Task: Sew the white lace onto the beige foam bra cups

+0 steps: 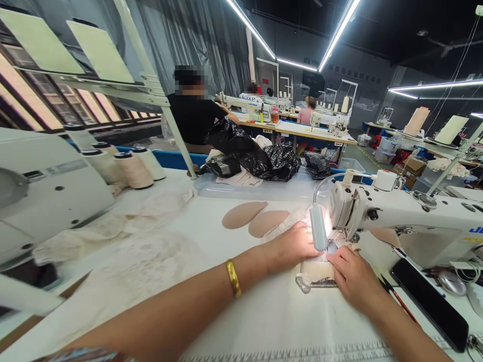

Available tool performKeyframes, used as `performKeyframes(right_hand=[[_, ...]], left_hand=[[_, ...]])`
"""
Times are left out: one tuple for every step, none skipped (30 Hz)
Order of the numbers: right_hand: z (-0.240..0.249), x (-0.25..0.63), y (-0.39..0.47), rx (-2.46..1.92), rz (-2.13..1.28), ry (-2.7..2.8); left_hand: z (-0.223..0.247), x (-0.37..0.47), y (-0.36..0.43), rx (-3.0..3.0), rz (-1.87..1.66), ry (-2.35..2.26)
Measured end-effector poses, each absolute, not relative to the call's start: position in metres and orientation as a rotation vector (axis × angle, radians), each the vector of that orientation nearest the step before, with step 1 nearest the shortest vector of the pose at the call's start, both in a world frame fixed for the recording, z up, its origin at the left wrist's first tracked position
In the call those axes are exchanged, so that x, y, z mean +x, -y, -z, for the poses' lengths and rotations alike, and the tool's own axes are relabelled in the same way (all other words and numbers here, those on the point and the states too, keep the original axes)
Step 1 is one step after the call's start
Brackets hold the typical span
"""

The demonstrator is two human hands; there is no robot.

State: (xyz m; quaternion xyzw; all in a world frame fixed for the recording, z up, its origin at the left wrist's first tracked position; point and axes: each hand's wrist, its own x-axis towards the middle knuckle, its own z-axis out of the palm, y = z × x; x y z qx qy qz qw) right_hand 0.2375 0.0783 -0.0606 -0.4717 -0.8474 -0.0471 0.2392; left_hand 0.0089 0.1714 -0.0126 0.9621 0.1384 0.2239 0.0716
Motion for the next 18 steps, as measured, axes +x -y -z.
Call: performKeyframes(right_hand=[[0.062, 0.238, -0.079, -1.310, 0.124, 2.314], [0.062, 0.238, -0.080, -1.324, 0.116, 2.312], [0.063, 0.238, -0.080, -1.330, 0.107, 2.311], [0.064, 0.239, -0.081, -1.332, 0.099, 2.312], [0.064, 0.240, -0.081, -1.330, 0.092, 2.313], [0.065, 0.241, -0.081, -1.323, 0.086, 2.312], [0.065, 0.243, -0.081, -1.313, 0.079, 2.311], [0.066, 0.244, -0.081, -1.299, 0.074, 2.306], [0.066, 0.245, -0.081, -1.277, 0.069, 2.298], [0.065, 0.245, -0.081, -1.249, 0.061, 2.283], [0.065, 0.245, -0.080, -1.217, 0.041, 2.260], [0.063, 0.243, -0.078, -1.189, -0.002, 2.227], [0.062, 0.241, -0.077, -1.174, -0.077, 2.182], [0.060, 0.238, -0.075, -1.175, -0.191, 2.125], [0.057, 0.233, -0.073, -1.190, -0.339, 2.055], [0.055, 0.228, -0.071, -1.211, -0.508, 1.969], [0.052, 0.223, -0.069, -1.231, -0.679, 1.871], [0.050, 0.217, -0.068, -1.245, -0.836, 1.766]], left_hand=[[0.012, 0.009, -0.172, 2.960, -0.655, -0.380], [0.012, 0.009, -0.173, 3.028, -0.630, -0.360], [0.012, 0.008, -0.173, 3.077, -0.611, -0.365], [0.013, 0.009, -0.173, 3.095, -0.602, -0.388], [0.014, 0.009, -0.172, 3.089, -0.609, -0.412], [0.014, 0.011, -0.172, 3.068, -0.625, -0.426], [0.015, 0.013, -0.172, 3.034, -0.648, -0.443], [0.015, 0.015, -0.172, 2.991, -0.675, -0.467], [0.015, 0.018, -0.172, 2.946, -0.697, -0.500], [0.013, 0.019, -0.172, 2.905, -0.711, -0.539], [0.011, 0.020, -0.172, 2.871, -0.723, -0.579], [0.008, 0.020, -0.171, 2.846, -0.734, -0.612], [0.005, 0.018, -0.168, 2.830, -0.746, -0.635], [0.003, 0.014, -0.163, 2.819, -0.759, -0.651], [0.001, 0.009, -0.156, 2.805, -0.771, -0.667], [0.001, 0.003, -0.147, 2.791, -0.783, -0.682], [0.003, -0.003, -0.136, 2.785, -0.790, -0.693], [0.007, -0.008, -0.122, 2.764, -0.791, -0.696]])
